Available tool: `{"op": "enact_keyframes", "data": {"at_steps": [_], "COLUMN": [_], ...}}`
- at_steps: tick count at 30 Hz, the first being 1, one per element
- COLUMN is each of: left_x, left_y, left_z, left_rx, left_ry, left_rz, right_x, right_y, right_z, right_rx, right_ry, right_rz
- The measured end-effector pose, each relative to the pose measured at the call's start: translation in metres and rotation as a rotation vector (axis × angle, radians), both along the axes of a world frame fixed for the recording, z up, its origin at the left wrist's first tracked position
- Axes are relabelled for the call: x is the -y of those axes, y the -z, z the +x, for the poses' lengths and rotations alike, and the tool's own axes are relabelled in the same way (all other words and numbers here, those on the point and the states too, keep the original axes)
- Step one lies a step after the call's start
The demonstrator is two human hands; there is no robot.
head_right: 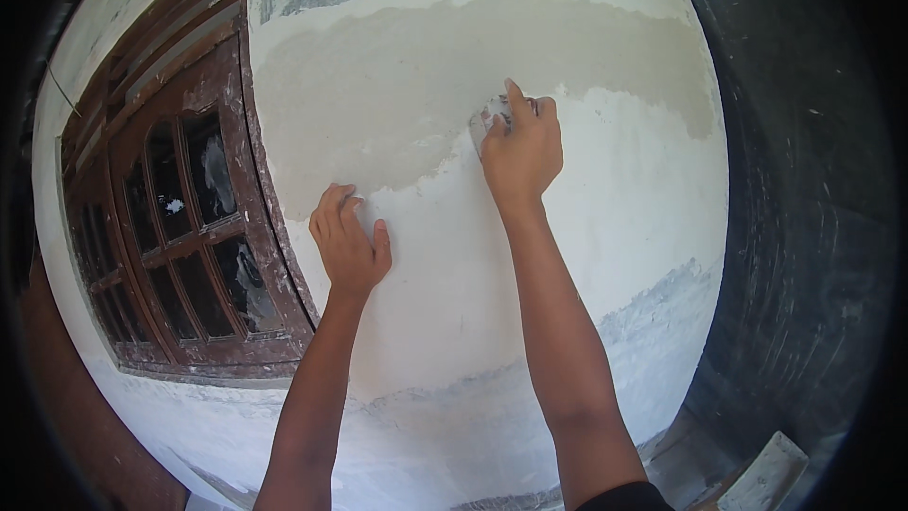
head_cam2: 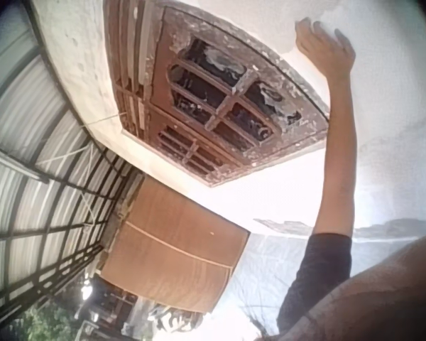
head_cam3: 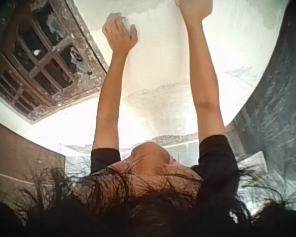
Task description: The person applies plaster or putty from a bucket onto an exterior wall using a scraper to patch the surface.
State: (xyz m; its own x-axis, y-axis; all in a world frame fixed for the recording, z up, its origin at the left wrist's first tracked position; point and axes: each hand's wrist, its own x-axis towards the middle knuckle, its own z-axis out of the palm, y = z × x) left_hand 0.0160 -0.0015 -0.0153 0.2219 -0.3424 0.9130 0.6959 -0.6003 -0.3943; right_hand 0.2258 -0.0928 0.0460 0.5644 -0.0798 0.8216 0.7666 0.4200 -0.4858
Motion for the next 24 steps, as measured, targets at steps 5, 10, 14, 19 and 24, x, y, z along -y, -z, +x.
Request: {"op": "enact_keyframes", "data": {"at_steps": [5,10,14,19,24], "left_x": [-0.002,-0.001,-0.002,-0.002,0.0], "left_y": [0.001,0.001,0.001,0.001,0.0], "left_z": [0.001,-0.001,0.0,-0.001,0.001], "left_rx": [-0.004,0.003,-0.003,0.007,0.013], "left_ry": [0.002,-0.001,0.006,0.001,0.011], "left_rz": [-0.006,-0.018,-0.008,-0.016,-0.007], "right_x": [-0.009,0.0,0.0,0.002,0.0], "right_y": [0.011,0.005,0.017,0.012,0.018], "right_z": [-0.047,0.002,-0.032,0.006,-0.023], "right_rx": [0.367,-0.051,0.269,-0.023,0.234], "right_ry": [-0.174,-0.031,-0.223,0.004,-0.179], "right_rz": [-0.181,0.027,-0.165,-0.059,-0.171]}}
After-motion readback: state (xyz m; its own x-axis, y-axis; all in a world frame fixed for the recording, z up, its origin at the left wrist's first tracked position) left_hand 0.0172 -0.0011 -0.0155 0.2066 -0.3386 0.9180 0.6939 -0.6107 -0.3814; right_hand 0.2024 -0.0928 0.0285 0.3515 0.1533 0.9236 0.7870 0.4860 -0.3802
